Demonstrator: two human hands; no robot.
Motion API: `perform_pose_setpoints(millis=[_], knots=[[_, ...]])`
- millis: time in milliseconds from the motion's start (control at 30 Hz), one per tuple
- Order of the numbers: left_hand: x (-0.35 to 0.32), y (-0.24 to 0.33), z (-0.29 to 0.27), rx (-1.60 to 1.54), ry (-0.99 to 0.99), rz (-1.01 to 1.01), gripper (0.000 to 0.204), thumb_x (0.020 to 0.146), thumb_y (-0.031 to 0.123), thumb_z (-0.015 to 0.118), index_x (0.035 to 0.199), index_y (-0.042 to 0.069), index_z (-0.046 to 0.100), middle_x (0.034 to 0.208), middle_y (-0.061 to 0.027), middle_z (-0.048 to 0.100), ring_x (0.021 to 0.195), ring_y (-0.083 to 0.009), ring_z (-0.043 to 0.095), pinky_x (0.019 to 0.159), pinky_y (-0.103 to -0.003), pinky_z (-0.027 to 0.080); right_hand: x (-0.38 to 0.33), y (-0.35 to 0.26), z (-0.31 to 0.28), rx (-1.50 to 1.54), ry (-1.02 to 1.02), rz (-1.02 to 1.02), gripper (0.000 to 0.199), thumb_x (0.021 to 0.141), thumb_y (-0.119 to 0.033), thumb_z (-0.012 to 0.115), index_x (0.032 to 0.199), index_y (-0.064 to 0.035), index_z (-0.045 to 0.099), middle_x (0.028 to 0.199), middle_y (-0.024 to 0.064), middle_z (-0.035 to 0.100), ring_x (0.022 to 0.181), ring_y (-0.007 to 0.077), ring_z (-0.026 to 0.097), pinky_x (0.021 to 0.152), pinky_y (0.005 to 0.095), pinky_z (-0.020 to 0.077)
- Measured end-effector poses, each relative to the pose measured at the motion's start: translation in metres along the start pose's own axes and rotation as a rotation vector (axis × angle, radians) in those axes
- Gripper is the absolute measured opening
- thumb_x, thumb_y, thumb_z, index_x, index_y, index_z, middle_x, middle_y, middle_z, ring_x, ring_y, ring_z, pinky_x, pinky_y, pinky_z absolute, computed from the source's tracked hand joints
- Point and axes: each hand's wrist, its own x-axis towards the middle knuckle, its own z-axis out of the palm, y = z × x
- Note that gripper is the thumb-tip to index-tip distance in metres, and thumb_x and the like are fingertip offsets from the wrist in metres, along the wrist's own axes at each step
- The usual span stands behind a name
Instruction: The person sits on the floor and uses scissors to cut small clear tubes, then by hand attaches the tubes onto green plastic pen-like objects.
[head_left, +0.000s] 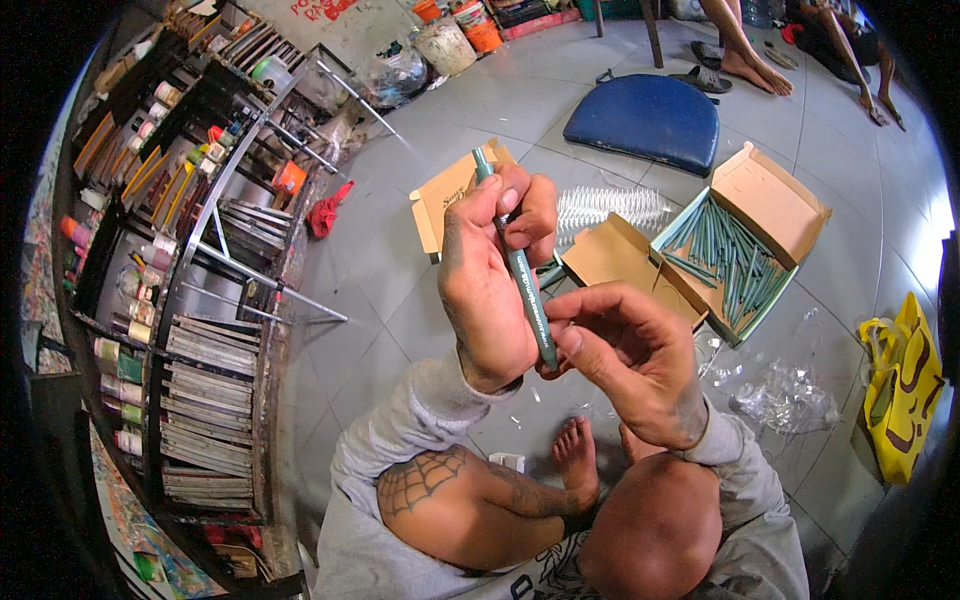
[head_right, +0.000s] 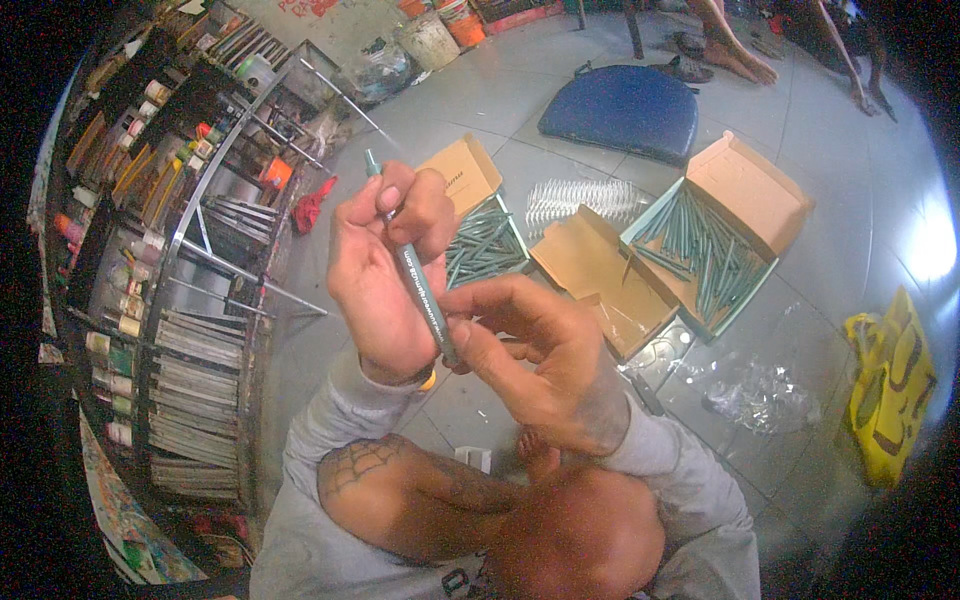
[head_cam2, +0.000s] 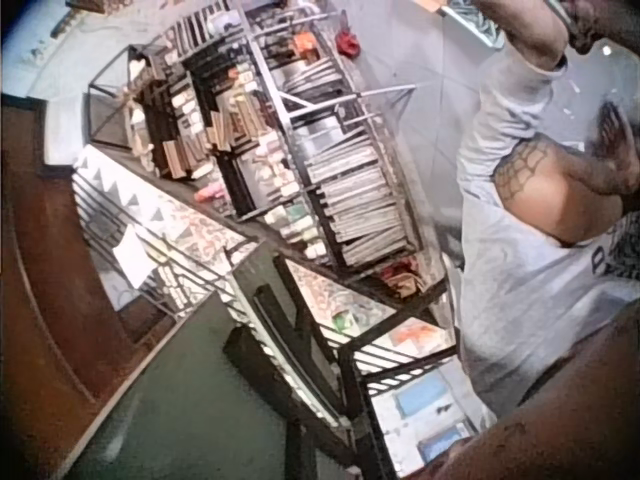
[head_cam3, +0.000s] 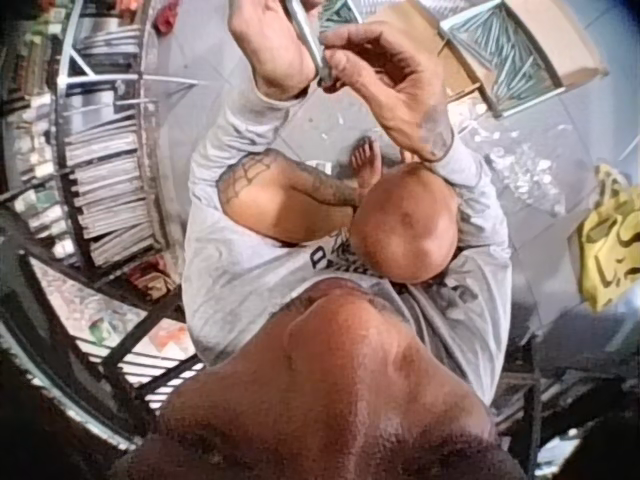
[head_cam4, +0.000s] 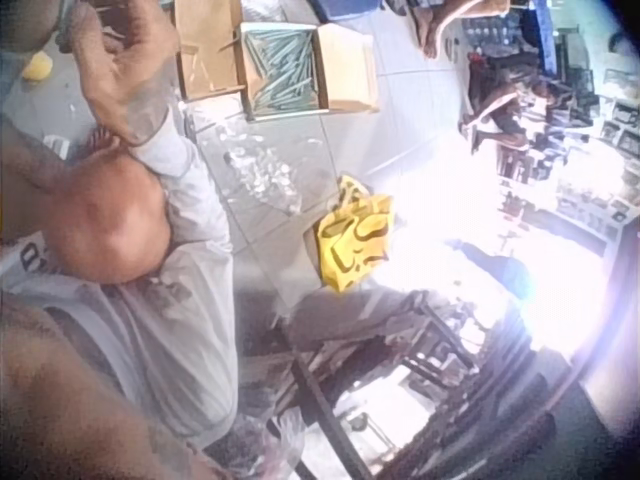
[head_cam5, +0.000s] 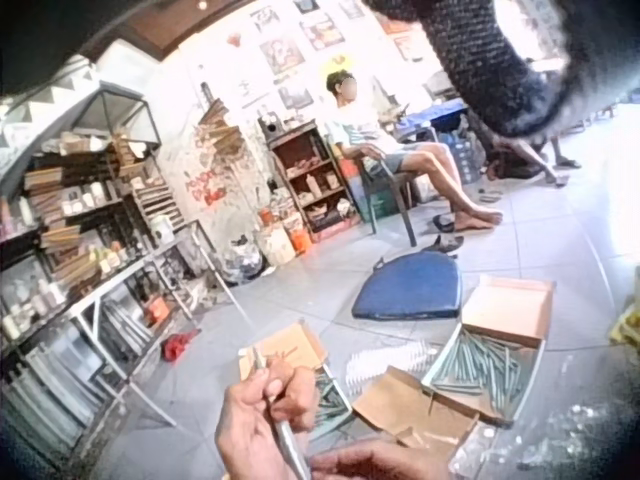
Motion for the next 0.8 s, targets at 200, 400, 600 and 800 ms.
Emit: perform_pose_setpoints(millis=[200, 400, 600, 800], knots=[[0.0, 0.002, 0.006, 0.116, -0.05, 0.104, 0.023, 0.101, 0.03, 0.04, 0.086, 0.013, 0.036, 0.071, 0.0024, 0.027, 0.065, -0.0095, 0.024, 0.059, -0.027, 0.021, 0.002, 0.003, 0.002, -0.054, 0.061, 0.001, 0.028, 0.094, -0.012, 0.069, 0.116, 0.0028, 0.062, 0.103, 0.0102, 0.069, 0.095, 0.0153, 0.067, 0.082, 0.0305, 0.0547], [-0.005, 0.003, 0.015, 0.215, -0.055, 0.188, 0.023, 0.1, 0.029, 0.04, 0.085, 0.012, 0.034, 0.07, 0.002, 0.027, 0.064, -0.0092, 0.022, 0.059, -0.027, 0.02, 0.003, 0.002, 0.001, -0.113, 0.095, -0.06, 0.022, 0.09, -0.01, 0.072, 0.109, 0.0012, 0.065, 0.101, 0.0082, 0.07, 0.093, 0.0144, 0.067, 0.08, 0.0303, 0.055], [-0.006, 0.002, 0.015, 0.23, -0.049, 0.235, 0.023, 0.1, 0.029, 0.04, 0.086, 0.012, 0.034, 0.069, 0.0016, 0.027, 0.064, -0.0092, 0.022, 0.058, -0.026, 0.019, 0.004, 0.003, 0.0, -0.2, 0.104, -0.152, 0.018, 0.089, -0.01, 0.072, 0.103, -0.0002, 0.067, 0.097, 0.0074, 0.07, 0.092, 0.0135, 0.067, 0.077, 0.0294, 0.0557], [-0.005, 0.002, 0.015, 0.219, -0.048, 0.241, 0.023, 0.1, 0.029, 0.04, 0.086, 0.011, 0.034, 0.069, 0.0012, 0.027, 0.064, -0.0095, 0.023, 0.058, -0.027, 0.019, 0.004, -0.001, 0.002, -0.216, 0.124, -0.123, 0.018, 0.088, -0.011, 0.073, 0.101, 0.0, 0.067, 0.095, 0.0067, 0.071, 0.089, 0.013, 0.068, 0.077, 0.0292, 0.0558]])
